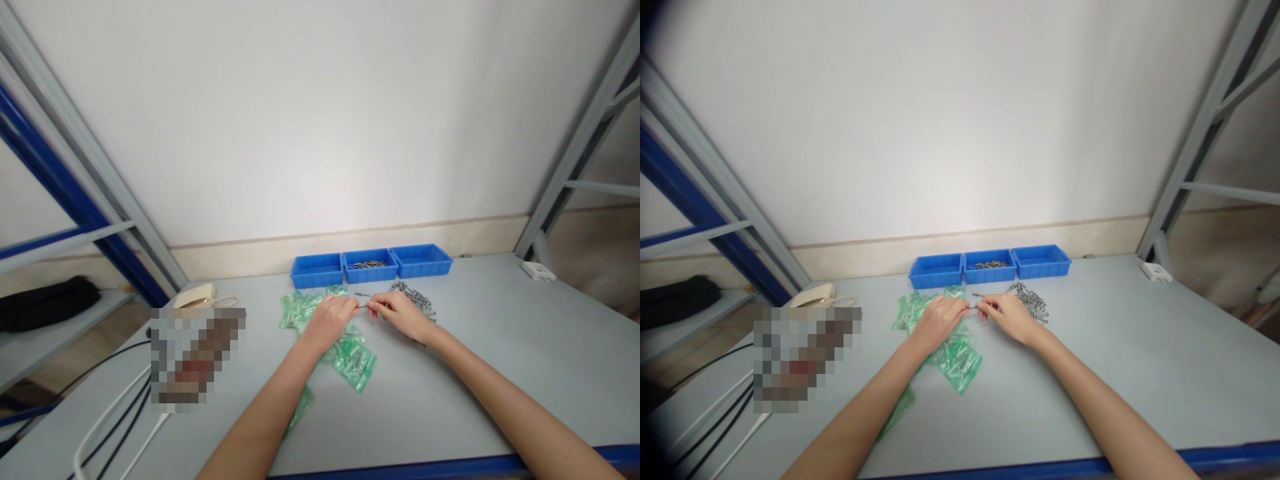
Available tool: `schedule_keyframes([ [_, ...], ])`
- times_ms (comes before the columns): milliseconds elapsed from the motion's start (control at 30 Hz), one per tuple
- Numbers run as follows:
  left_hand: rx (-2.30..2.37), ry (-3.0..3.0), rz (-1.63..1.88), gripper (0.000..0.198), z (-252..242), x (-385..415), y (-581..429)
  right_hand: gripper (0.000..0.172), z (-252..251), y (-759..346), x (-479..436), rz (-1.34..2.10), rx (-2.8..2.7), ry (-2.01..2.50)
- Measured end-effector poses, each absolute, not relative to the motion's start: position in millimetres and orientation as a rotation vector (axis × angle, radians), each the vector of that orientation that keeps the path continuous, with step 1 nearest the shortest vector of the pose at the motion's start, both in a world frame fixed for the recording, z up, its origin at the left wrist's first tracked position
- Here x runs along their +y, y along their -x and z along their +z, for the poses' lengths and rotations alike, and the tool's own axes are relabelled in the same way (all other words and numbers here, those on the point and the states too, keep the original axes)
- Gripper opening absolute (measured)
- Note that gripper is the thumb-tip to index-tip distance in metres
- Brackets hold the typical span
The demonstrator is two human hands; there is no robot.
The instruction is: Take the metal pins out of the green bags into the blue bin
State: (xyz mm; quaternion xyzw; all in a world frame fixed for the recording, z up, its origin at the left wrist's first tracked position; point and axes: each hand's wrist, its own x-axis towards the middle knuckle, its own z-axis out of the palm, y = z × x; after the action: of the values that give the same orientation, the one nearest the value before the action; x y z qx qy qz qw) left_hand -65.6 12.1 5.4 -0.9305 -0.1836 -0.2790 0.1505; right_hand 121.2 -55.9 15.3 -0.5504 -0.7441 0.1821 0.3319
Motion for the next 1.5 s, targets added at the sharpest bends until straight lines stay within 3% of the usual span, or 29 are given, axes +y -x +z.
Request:
schedule_keyframes([
  [300, -0.519, 2.641, -0.778, 0.022, 6.3, 12.1, 66.3, 0.041, 14.2, -124.2, -55.4, 0.535, -1.929, 1.408],
  [500, -0.544, 2.624, -0.752, 0.025, 7.2, 12.2, 66.7, 0.022, 12.9, -124.9, -55.0, 0.476, -1.941, 1.426],
  [800, -0.537, 2.667, -0.723, 0.022, 5.4, 12.1, 65.6, 0.040, 16.1, -123.4, -56.4, 0.434, -1.985, 1.435],
  [1100, -0.562, 2.714, -0.715, 0.025, 5.8, 12.5, 66.2, 0.022, 14.1, -124.6, -56.0, 0.434, -1.962, 1.429],
  [1500, -0.554, 2.673, -0.673, 0.027, 4.3, 13.7, 66.1, 0.035, 16.1, -122.9, -57.0, 0.315, -2.010, 1.519],
])
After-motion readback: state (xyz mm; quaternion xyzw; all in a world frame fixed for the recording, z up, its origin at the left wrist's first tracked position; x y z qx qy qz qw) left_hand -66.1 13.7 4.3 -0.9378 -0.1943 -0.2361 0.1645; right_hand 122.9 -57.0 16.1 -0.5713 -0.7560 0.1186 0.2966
